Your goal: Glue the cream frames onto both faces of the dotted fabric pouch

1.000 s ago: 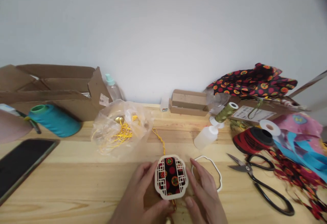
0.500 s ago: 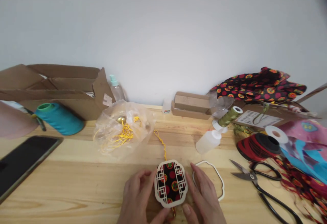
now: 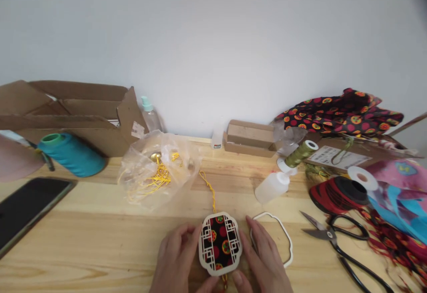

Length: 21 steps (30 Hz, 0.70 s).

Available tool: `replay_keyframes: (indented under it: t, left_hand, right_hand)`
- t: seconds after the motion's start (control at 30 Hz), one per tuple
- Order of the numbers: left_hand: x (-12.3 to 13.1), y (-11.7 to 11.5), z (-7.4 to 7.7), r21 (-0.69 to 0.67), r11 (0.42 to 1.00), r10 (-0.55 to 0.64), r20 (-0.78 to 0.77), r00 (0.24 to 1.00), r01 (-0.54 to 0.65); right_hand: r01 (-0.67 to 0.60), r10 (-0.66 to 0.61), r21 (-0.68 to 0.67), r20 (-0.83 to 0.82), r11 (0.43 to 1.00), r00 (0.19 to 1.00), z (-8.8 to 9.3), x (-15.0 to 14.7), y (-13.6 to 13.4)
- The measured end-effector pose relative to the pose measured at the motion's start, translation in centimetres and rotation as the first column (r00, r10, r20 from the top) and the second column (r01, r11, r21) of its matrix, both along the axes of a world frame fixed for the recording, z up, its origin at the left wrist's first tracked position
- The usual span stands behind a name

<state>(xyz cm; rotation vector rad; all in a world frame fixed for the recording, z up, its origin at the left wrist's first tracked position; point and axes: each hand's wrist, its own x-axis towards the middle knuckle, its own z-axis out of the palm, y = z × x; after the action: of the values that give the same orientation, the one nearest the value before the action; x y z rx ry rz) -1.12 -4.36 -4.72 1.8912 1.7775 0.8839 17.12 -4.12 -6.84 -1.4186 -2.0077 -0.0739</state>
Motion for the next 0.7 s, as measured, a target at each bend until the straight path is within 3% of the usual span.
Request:
replay_keyframes:
  t: [0.17, 0.23, 0.7]
  left_hand:
    - [-0.3, 0.3, 0.7, -0.092, 0.994, -0.066, -0.049, 0.997, 0.061]
    - [-0.5, 0.4, 0.9, -0.111, 0.990, -0.094, -0.072, 0.993, 0.085]
    - [-0.5, 0.2, 0.6, -0.064, 0.993, -0.112, -0.157, 0.981, 0.103]
  right_hand:
    - [-0.091, 0.096, -0.063, 0.085, 0.994, 0.992, 1.0, 0.8, -0.1]
    - [-0.072, 0.079, -0.086, 0.084, 0.994, 0.993, 1.3, 0.9, -0.1]
    - [-0.070, 0.091, -0.155, 0.136, 0.985, 0.986, 1.8, 1.1, 0.0]
